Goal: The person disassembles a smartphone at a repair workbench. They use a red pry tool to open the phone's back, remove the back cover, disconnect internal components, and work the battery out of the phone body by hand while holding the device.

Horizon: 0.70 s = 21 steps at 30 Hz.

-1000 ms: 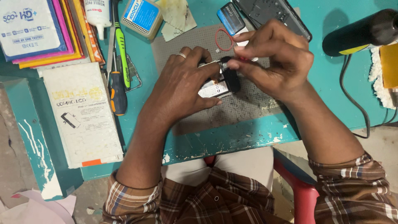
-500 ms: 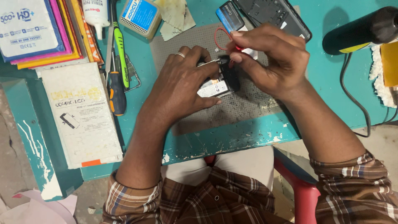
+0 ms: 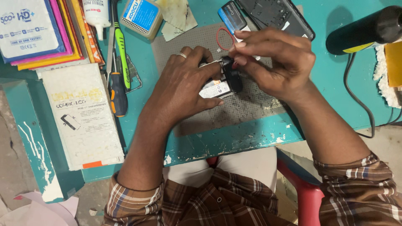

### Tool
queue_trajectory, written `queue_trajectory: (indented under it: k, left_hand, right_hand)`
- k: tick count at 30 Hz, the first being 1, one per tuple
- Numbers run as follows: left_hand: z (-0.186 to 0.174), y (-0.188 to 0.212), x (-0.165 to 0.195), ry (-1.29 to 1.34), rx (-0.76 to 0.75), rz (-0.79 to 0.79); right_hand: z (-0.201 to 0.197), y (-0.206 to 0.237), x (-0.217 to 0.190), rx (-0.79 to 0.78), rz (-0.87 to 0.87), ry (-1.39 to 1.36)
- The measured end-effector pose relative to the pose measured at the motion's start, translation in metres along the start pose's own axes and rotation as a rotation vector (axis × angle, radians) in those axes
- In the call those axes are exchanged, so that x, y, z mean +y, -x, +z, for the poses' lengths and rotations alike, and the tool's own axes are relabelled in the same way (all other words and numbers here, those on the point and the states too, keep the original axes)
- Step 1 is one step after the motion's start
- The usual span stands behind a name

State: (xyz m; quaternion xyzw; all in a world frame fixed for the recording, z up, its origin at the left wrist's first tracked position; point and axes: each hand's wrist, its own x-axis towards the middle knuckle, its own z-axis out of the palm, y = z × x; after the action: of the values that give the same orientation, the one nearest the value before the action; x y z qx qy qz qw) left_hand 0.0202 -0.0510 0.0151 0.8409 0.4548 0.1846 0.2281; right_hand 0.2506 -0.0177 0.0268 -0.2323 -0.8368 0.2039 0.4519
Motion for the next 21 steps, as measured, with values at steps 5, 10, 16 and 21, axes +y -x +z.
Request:
queue_trajectory:
  k: [5,10,16,21]
  left_hand:
    - [-0.0003,0.0007,-0.0005,0.003,-0.015,-0.005]
    - [0.0011,-0.0005,-0.001,0.001,0.016,0.016]
    - [0.0016,-0.0001,-0.0008,0.0,0.002,0.012]
    - [0.0027,0.0004,-0.0008,0.005,0.012,0.002]
  right_hand:
    - [-0.0007,-0.001,-0.0016,0.062,0.059,-0.062]
    - [-0.0016,-0.0012,-0.0034,0.027,0.169,-0.111]
    - [0.0003,0.0016,-0.0017,0.067,0.047,-0.042]
    - [-0.0002,0.003,0.0042,0.006,0.091,-0.154]
